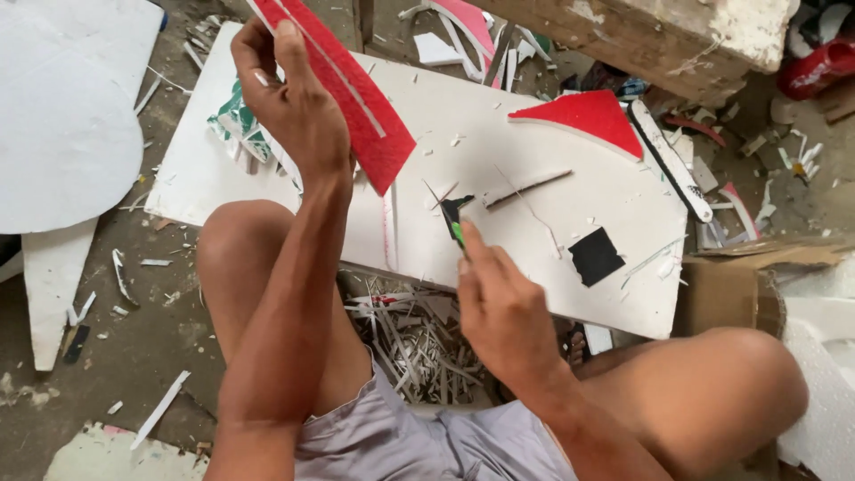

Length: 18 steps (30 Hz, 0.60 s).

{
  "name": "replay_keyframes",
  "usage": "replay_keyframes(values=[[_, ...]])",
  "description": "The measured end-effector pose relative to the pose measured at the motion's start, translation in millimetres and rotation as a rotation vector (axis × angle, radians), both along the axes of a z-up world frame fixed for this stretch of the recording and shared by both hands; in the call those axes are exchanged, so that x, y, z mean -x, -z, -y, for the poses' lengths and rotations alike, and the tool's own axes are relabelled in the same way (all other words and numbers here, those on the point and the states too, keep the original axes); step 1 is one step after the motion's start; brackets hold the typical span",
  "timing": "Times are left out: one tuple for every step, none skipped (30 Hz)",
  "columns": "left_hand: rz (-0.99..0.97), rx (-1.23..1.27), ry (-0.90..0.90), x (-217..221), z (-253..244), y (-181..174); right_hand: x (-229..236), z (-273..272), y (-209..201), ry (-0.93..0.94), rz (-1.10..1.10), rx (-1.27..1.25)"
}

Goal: Trimming and cutting shapes out of foam pieces using a utility knife.

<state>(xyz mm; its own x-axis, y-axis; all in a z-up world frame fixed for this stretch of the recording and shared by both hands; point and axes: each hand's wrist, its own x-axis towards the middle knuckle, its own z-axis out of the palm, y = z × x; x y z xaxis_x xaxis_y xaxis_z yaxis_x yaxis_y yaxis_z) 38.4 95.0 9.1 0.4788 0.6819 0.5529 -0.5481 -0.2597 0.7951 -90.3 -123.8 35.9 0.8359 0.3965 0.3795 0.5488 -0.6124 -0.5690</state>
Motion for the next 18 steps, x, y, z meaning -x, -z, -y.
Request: replay_keyframes(values=[[0.005,0.001,-0.006,-4,0,3,-5,5,0,-0.006,0.005,0.001],[-0.009,0.023,0.045,-5,-1,7,-8,9,1,0.029,-0.029,-0.045],[-0.022,0.046,0.095,-6,-1,12,-11,14,1,0.063,-0.064,-0.091],[-0.026,0.047,0.094,-2,5,9,-12,12,-2,0.063,-0.068,-0.090],[-0.035,0.072,0.151,1,11,6,-12,11,-5,0.078,-0.167,-0.155],[-0.042,0.099,0.217,4,20,4,-13,10,-9,0.101,-0.262,-0.219],[-0.044,0.101,0.224,5,24,5,-12,8,-6,0.109,-0.264,-0.218],[-0.041,0.084,0.237,5,29,5,-13,6,-4,0.088,-0.255,-0.238],[-0.037,0.067,0.250,5,34,5,-13,5,-2,0.067,-0.245,-0.259],[-0.034,0.068,0.250,5,37,4,-14,4,-2,0.066,-0.243,-0.258],[-0.045,0.078,0.266,5,40,4,-14,2,-2,0.074,-0.244,-0.245],[-0.057,0.088,0.280,6,42,3,-15,1,-2,0.078,-0.247,-0.232],[-0.055,0.088,0.276,6,43,3,-16,0,0,0.075,-0.246,-0.232],[-0.069,0.104,0.271,6,44,3,-16,0,1,0.085,-0.218,-0.205],[-0.082,0.121,0.265,6,45,3,-17,-1,3,0.094,-0.190,-0.178],[-0.084,0.122,0.264,5,45,5,-16,-2,2,0.094,-0.193,-0.176],[-0.088,0.117,0.256,5,45,7,-15,-2,0,0.099,-0.197,-0.180],[-0.089,0.111,0.246,3,44,9,-15,-3,-1,0.102,-0.200,-0.185]])
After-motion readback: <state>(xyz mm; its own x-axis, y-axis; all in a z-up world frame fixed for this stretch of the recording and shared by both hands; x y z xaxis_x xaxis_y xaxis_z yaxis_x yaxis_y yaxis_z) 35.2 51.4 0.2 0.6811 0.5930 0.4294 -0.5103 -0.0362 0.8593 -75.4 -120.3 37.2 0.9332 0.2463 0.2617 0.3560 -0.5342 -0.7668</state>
